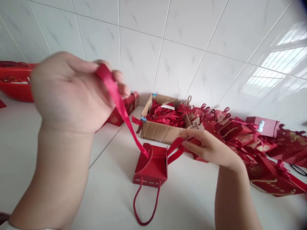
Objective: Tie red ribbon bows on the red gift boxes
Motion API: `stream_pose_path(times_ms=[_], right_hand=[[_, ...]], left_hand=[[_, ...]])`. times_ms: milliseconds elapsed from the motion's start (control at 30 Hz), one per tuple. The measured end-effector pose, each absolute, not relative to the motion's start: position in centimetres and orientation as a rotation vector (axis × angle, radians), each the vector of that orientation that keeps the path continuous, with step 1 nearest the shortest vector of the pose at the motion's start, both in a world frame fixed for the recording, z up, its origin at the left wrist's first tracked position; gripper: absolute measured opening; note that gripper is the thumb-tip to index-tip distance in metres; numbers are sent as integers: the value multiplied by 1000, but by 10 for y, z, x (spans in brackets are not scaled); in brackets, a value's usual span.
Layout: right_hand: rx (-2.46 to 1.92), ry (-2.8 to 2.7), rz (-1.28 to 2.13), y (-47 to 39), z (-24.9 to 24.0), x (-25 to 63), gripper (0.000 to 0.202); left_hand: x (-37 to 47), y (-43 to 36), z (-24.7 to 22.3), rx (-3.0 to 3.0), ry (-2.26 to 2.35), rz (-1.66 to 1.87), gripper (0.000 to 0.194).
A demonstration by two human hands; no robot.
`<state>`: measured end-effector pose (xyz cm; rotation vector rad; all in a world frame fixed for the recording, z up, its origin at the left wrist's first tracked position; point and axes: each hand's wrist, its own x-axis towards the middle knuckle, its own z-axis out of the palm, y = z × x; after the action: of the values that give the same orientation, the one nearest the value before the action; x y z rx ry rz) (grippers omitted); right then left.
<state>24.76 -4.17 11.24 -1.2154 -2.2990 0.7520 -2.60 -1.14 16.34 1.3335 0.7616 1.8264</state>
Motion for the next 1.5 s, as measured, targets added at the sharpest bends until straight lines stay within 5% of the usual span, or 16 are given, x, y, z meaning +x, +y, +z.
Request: stream_pose_path(times_ms=[233, 567, 1067, 1233, 1367, 1500], right_hand=[[-1232, -2041, 761, -57, 117, 254, 14], [-1165, -1910, 359, -62, 119, 260, 10], [-1471, -2046, 393, -53, 120, 260, 24], [-1870, -2169, 495, -39, 109, 265, 22], [-2029, -2191, 594, -30, 102, 272, 17], [-2101, -2106, 615, -34, 104, 281, 17]], left_hand=[[-13, -13, 159, 1475, 597, 1262, 23], [-10, -22, 163, 1322, 619, 1598, 28], [-19, -15, 164, 1267, 639, 1690, 22], [-24, -10, 159, 1733, 1131, 1265, 19], [-32, 5, 140, 2138, 1814, 497, 22], [-42, 22, 124, 2198, 1806, 197, 27]])
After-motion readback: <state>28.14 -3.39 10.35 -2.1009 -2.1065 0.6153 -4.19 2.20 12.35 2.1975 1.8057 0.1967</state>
